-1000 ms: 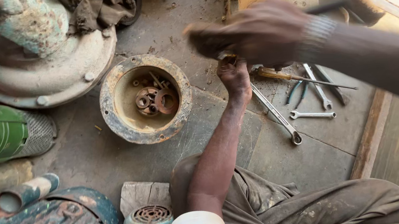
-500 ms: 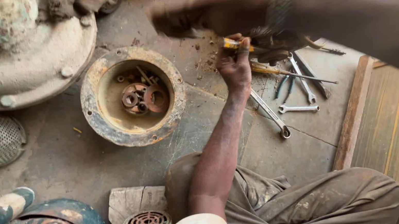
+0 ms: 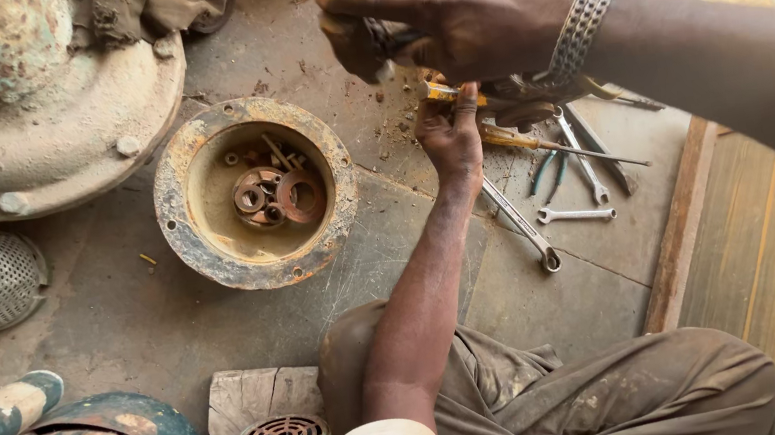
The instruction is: The person sits on the floor and uses a hammer and chisel to remove a component from a cylindrical motor. They then use a screwdriver to pry out a part and remove a circular metal piece from the motor.
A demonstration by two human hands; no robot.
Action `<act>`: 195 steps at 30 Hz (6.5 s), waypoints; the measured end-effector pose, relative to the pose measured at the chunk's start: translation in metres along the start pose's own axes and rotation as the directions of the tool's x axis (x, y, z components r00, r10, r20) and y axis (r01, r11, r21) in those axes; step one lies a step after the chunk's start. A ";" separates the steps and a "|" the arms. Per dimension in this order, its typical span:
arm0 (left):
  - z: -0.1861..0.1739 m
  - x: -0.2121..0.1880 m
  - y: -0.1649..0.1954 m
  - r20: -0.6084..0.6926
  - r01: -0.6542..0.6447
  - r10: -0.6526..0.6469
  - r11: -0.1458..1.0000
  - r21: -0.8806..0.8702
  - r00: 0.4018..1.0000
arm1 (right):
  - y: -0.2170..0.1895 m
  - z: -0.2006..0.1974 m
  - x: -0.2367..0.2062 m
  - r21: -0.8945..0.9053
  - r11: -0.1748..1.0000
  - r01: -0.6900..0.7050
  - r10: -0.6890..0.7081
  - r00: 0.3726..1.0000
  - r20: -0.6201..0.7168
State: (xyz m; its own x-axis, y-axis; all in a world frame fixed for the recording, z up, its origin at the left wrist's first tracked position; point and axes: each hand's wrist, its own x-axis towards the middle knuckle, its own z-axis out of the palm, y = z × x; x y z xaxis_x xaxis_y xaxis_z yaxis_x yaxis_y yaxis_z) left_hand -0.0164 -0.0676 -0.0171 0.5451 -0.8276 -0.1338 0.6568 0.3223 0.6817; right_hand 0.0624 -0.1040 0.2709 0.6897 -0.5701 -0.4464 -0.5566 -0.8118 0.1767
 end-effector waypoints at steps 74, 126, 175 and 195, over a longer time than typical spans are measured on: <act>-0.036 0.041 0.075 0.149 -0.064 0.018 0.948 0.311 0.989 | 0.151 0.402 -0.252 0.047 0.007 0.999 0.973 -0.018 0.232; -0.057 0.027 0.057 0.026 -0.103 0.099 0.978 0.184 0.995 | 0.181 0.369 -0.173 0.290 -0.118 0.950 0.989 0.088 0.117; -0.042 0.002 0.064 -0.041 -0.302 0.345 0.867 0.396 0.938 | 0.172 0.401 -0.159 0.248 -0.154 0.956 0.987 0.140 0.073; 0.003 -0.053 0.056 0.610 -0.473 -0.107 0.532 0.702 0.785 | 0.164 0.372 -0.296 0.668 -0.140 0.731 0.990 0.086 0.113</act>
State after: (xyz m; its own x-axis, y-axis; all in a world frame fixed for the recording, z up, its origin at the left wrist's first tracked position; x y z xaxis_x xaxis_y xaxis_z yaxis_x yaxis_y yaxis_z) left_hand -0.0097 -0.0073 0.0306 0.0400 -0.9645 0.2612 -0.2742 0.2408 0.9311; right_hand -0.4051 -0.0211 0.1059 -0.5436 -0.8385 0.0371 0.2729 -0.2184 -0.9369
